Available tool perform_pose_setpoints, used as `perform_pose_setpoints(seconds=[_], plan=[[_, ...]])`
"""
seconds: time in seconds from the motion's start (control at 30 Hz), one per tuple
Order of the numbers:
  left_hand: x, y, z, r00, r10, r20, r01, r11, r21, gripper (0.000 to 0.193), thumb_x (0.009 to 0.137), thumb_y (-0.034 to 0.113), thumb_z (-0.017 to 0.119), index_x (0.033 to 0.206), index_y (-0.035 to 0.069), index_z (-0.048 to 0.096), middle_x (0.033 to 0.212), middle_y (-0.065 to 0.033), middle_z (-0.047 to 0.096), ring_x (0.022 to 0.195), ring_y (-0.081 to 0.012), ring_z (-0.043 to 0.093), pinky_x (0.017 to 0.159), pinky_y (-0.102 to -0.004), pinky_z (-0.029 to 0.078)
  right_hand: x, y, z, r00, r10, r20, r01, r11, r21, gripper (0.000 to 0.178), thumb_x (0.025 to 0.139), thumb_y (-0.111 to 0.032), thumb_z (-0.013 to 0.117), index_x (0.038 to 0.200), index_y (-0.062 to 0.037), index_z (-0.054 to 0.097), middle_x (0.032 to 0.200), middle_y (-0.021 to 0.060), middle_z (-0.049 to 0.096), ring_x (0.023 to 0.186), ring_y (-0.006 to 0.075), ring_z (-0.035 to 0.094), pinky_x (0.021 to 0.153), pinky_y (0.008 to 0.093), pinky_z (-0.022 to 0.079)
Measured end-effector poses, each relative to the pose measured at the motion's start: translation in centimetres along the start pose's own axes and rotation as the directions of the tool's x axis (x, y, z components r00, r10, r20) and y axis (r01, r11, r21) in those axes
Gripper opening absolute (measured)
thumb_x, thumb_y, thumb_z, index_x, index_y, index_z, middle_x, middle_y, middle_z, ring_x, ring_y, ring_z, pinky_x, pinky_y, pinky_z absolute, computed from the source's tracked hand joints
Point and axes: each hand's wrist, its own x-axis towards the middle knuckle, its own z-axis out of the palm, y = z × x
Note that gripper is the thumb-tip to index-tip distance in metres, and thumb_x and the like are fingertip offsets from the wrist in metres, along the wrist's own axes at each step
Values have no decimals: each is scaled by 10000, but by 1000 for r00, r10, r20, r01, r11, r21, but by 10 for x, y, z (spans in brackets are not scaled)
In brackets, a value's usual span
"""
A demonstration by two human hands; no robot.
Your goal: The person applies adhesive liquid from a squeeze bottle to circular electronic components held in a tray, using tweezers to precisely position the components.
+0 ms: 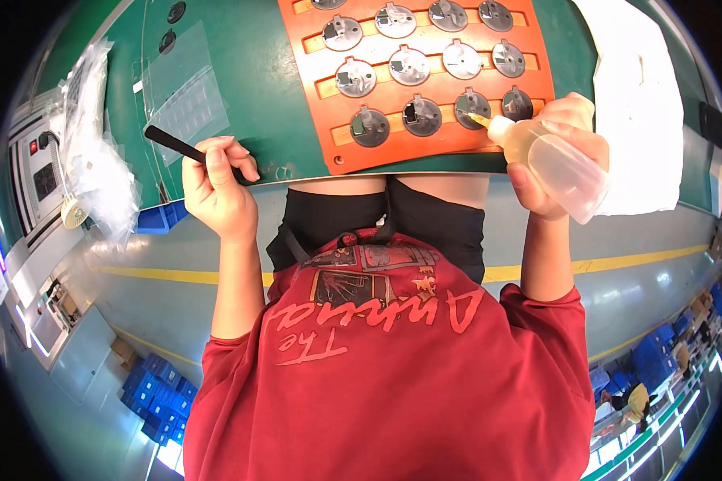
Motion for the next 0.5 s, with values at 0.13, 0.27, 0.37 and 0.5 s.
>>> perform_pose_setpoints(seconds=[0.13, 0.27, 0.37, 0.5], plan=[[0, 0, 0, 1000, -3, 5, 2, 1000, 5, 170, 856, 126, 412, 821, -29, 474, 644, -78, 508, 434, -96, 429, 438, -223, 366, 0, 0, 0, 1000, -2, -3, 2, 1000, -6, 447, 613, -287, 667, 867, 5, 442, 667, 108, 503, 637, 201, 451, 632, 334, 367], [0, 0, 0, 1000, -7, 2, 7, 1000, 5, 173, 856, 129, 412, 821, -28, 474, 644, -78, 507, 434, -97, 429, 438, -223, 366, 0, 1, -1, 1000, 7, 7, -7, 1000, -11, 465, 611, -302, 666, 864, 20, 447, 654, 107, 503, 636, 201, 448, 640, 339, 368], [0, 0, 0, 1000, -6, 4, 6, 1000, 5, 175, 856, 133, 414, 821, -28, 474, 645, -78, 507, 435, -97, 430, 437, -223, 366, -1, 1, 0, 1000, 16, -12, -16, 1000, -4, 464, 610, -314, 663, 844, 28, 454, 642, 106, 503, 630, 202, 445, 641, 340, 367], [0, -1, 0, 1000, -5, 1, 5, 1000, 5, 177, 856, 136, 416, 822, -29, 473, 648, -79, 507, 435, -97, 427, 435, -223, 363, -1, 0, 0, 999, 44, -27, -44, 999, -6, 455, 601, -332, 662, 787, 36, 470, 620, 103, 500, 617, 201, 437, 641, 337, 365]])
